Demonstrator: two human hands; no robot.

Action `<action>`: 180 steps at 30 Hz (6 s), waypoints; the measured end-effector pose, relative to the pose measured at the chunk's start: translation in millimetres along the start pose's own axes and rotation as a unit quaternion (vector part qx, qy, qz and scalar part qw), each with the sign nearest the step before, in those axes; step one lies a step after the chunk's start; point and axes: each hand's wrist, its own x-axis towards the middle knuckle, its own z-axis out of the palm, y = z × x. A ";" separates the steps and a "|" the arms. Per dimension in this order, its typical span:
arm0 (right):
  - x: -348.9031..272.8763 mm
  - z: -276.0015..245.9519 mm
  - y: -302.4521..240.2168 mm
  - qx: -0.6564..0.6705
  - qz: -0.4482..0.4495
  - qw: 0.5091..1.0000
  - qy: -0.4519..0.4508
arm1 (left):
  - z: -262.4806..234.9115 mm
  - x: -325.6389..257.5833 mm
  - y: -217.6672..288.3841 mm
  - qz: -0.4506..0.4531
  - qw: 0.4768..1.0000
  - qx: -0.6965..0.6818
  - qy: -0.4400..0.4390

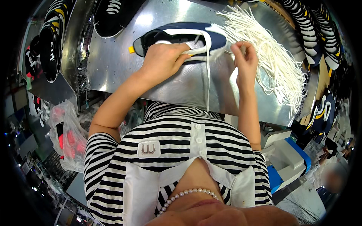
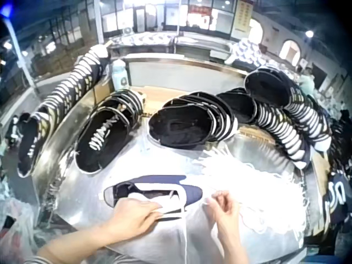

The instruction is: The person inserts a white shoelace into the eyelets of a blue and white shoe by hand. They pull the lace through the eyelets one by one.

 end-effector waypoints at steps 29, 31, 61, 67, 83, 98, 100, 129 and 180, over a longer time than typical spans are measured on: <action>-31.3 1.5 -3.8 -0.050 -0.099 0.986 -0.126 | -1.2 5.3 26.0 0.066 0.997 0.026 -0.043; -17.8 10.1 2.5 -0.042 -0.093 0.988 -0.117 | -3.5 9.6 33.4 0.085 0.995 0.047 -0.025; -44.8 -2.4 14.6 -0.275 -0.099 0.950 -0.106 | 24.8 40.8 26.5 0.080 0.988 -0.075 -0.107; -41.0 22.9 23.9 -0.346 -0.133 0.924 -0.095 | 30.9 32.3 31.9 0.124 0.988 -0.019 -0.087; -25.5 -20.7 2.9 -0.088 -0.055 0.994 -0.043 | -12.3 12.6 -3.2 -0.110 0.898 -0.276 -0.323; -31.6 -3.9 3.7 -0.069 0.120 0.989 -0.043 | 30.3 13.6 -13.1 -0.081 0.943 -0.313 -0.081; -29.0 -7.2 7.4 -0.053 0.117 0.990 -0.056 | 30.2 16.8 -13.6 -0.072 0.943 -0.314 -0.081; -38.1 -81.3 21.6 0.059 0.056 0.996 -0.035 | -103.3 26.8 -73.7 -0.147 0.452 -0.877 0.073; -52.7 -32.3 -6.0 -0.166 -0.082 0.982 -0.044 | 58.4 48.4 67.7 -0.239 0.889 -0.379 -0.091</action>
